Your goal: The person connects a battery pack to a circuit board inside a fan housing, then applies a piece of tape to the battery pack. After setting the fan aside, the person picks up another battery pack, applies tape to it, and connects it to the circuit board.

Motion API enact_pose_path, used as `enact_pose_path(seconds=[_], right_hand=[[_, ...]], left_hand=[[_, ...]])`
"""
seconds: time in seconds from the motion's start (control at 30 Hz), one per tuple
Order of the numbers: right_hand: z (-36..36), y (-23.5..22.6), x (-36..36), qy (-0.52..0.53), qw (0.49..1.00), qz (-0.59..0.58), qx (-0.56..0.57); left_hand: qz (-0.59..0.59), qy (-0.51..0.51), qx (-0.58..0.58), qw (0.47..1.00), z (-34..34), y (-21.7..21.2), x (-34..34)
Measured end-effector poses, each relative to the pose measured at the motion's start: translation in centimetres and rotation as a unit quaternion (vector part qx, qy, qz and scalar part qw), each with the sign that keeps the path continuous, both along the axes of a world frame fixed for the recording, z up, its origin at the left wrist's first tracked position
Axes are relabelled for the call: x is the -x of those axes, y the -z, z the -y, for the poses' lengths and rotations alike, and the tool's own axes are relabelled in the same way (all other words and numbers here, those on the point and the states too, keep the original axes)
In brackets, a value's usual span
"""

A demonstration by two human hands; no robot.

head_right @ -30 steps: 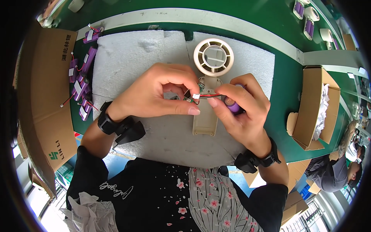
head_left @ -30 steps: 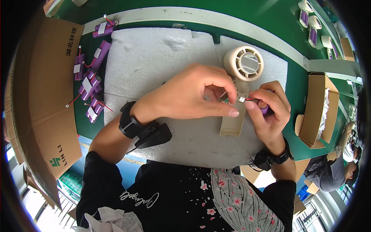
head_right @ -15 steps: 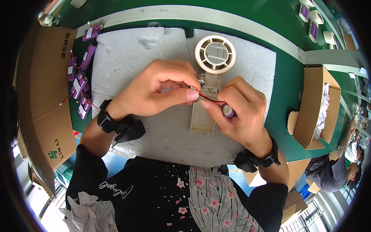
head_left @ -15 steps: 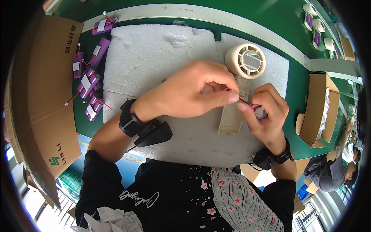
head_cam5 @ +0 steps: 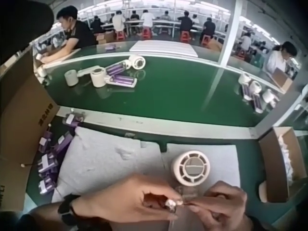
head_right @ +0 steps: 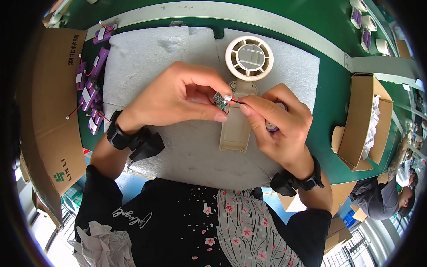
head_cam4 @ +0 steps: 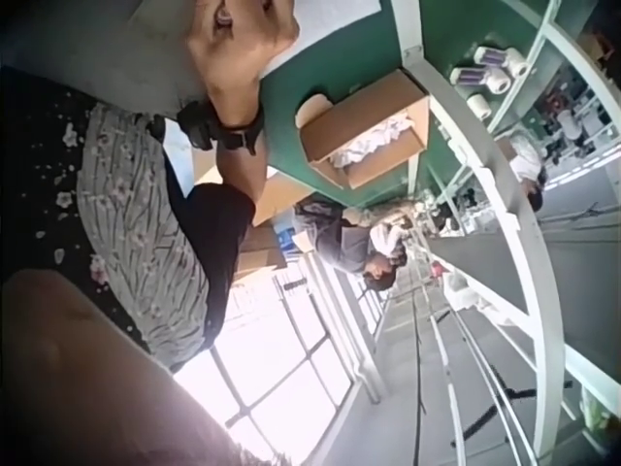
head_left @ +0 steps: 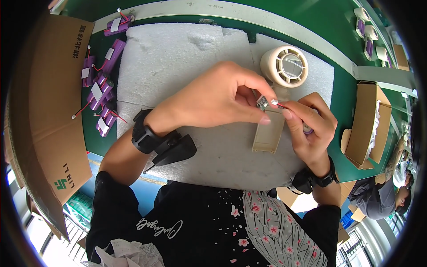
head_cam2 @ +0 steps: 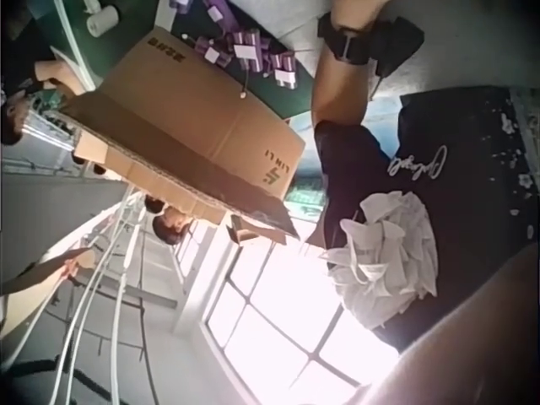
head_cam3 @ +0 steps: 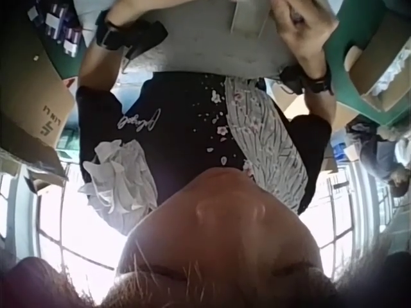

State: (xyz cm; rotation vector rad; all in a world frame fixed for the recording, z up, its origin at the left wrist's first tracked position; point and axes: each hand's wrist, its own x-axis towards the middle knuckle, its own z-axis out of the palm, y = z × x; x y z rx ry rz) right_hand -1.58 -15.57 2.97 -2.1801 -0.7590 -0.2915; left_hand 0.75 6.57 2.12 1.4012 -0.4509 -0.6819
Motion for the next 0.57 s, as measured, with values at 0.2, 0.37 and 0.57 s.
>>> enact_pose_path(seconds=[0.2, 0.37, 0.57], right_hand=[[0.10, -0.35, 0.15, -0.037, 0.998, -0.036, 0.022], [-0.05, 0.06, 0.33, -0.043, 0.996, -0.071, 0.029], [-0.18, 0.56, 0.19, -0.014, 0.998, -0.053, 0.007]], left_hand=[[-0.074, 0.023, 0.018, 0.997, -0.42, -0.06, -0.73], [-0.070, 0.013, -0.018, 0.997, -0.45, -0.52, -0.85], [-0.018, 0.005, -0.035, 0.999, -0.49, -0.81, -0.79]])
